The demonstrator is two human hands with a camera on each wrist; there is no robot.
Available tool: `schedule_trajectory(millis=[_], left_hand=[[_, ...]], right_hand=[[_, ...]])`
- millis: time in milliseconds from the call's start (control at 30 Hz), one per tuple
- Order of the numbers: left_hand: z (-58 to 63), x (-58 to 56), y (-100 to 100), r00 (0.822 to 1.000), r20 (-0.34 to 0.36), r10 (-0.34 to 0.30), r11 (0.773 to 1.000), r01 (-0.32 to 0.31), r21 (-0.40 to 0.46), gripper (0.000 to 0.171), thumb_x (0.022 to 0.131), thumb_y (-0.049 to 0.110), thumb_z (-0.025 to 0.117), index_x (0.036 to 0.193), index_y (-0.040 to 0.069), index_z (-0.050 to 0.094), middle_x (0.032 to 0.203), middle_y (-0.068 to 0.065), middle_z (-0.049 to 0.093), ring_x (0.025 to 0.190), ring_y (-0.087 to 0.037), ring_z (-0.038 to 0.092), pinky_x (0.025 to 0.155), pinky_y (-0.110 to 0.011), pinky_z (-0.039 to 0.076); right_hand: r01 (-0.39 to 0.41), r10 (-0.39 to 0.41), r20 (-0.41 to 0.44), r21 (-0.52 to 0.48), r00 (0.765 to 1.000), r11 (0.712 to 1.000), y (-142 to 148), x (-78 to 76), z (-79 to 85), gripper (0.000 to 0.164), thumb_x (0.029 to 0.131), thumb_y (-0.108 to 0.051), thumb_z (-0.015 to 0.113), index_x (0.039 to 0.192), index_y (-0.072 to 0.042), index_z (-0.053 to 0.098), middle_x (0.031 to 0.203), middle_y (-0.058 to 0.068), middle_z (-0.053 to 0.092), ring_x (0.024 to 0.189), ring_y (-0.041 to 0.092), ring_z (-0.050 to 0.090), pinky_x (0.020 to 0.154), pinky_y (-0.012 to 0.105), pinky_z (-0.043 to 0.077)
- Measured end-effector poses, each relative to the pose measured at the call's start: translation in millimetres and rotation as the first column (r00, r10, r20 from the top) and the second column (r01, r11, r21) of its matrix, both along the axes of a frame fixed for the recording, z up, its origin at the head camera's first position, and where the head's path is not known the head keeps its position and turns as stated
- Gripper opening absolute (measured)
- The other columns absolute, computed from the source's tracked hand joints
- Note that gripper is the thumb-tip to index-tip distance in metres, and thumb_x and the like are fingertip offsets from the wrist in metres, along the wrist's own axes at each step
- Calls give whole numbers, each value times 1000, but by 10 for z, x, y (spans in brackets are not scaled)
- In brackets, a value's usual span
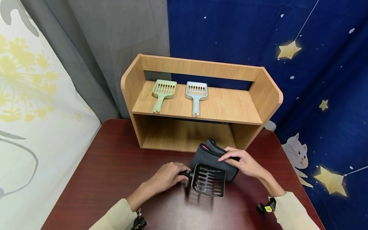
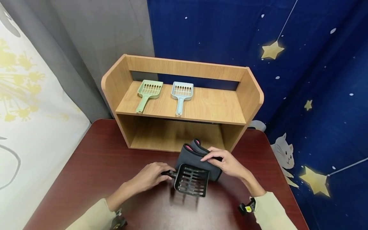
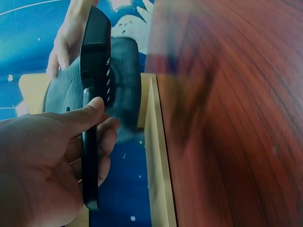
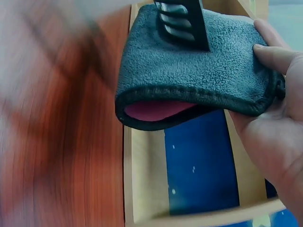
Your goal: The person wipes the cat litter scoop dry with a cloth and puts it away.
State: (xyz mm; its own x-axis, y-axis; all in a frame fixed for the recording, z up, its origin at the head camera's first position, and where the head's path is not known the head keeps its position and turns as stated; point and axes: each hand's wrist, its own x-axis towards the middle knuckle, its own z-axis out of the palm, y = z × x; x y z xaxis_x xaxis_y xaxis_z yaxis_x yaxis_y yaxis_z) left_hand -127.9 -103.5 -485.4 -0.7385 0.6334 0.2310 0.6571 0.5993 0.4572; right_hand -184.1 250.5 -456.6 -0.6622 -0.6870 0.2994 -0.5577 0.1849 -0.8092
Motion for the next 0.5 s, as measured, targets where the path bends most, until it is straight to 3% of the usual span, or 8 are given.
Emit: schedule_trajectory(millis=[233, 500], left_hand=[[0, -28, -77, 1000, -10, 14, 1000, -14, -9, 26, 95, 25, 80, 119, 16, 78, 107, 4, 76, 99, -15, 74, 80, -37, 60], [47, -67, 43, 998, -26, -49, 999, 49, -11, 26, 95, 24, 79, 119, 16, 78, 108, 5, 76, 99, -13, 73, 82, -35, 59]], right_hand=[[47, -47, -10, 16, 999, 999, 149, 21, -1, 32, 98, 10, 65, 116, -12, 80, 122, 8, 70, 116, 11, 60, 101, 19, 44], [-9, 9, 14, -34, 1000, 999, -160, -60, 16, 32, 101, 10, 61, 119, -10, 79, 126, 10, 68, 118, 18, 61, 102, 24, 47]])
